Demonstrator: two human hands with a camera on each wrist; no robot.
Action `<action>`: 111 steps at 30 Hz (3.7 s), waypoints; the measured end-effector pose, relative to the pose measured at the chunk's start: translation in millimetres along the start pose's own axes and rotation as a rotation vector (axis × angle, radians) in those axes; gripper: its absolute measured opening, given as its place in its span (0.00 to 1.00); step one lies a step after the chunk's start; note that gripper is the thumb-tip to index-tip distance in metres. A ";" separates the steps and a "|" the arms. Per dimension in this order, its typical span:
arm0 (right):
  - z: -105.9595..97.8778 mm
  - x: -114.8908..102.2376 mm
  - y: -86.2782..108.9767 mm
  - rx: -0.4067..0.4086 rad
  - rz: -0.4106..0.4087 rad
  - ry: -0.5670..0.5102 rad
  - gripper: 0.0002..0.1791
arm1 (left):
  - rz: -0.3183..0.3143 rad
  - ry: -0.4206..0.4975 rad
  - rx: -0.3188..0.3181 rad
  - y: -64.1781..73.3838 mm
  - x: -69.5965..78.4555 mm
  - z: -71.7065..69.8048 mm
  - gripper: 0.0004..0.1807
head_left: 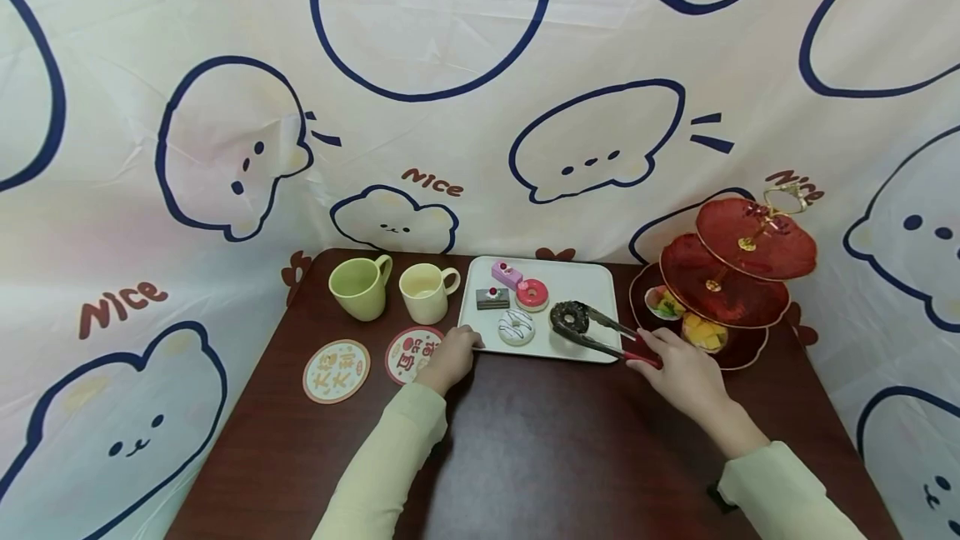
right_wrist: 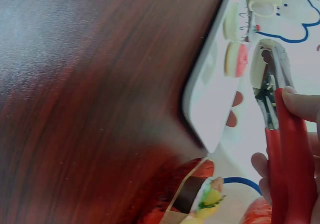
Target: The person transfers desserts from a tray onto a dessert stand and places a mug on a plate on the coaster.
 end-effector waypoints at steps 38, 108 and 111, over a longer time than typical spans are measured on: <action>-103.6 54.3 0.2 -0.006 0.222 0.043 0.38 | -0.021 0.022 -0.032 -1.6 -2.9 0.8 0.17; -94.4 96.2 -4.2 -0.150 0.367 0.091 0.47 | -0.034 0.035 -0.042 -1.2 -1.3 0.0 0.16; -93.4 95.4 -2.9 -0.140 0.374 0.092 0.47 | -0.035 0.036 -0.042 -1.3 -1.7 0.4 0.16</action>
Point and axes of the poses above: each hand's wrist, its own y-axis away from the middle knuckle, its own z-axis out of the palm, x = y × z, the point moved 2 cm from there along -y, towards the middle knuckle, and after that the axes turned 9 degrees about z, right-handed, at the moved point
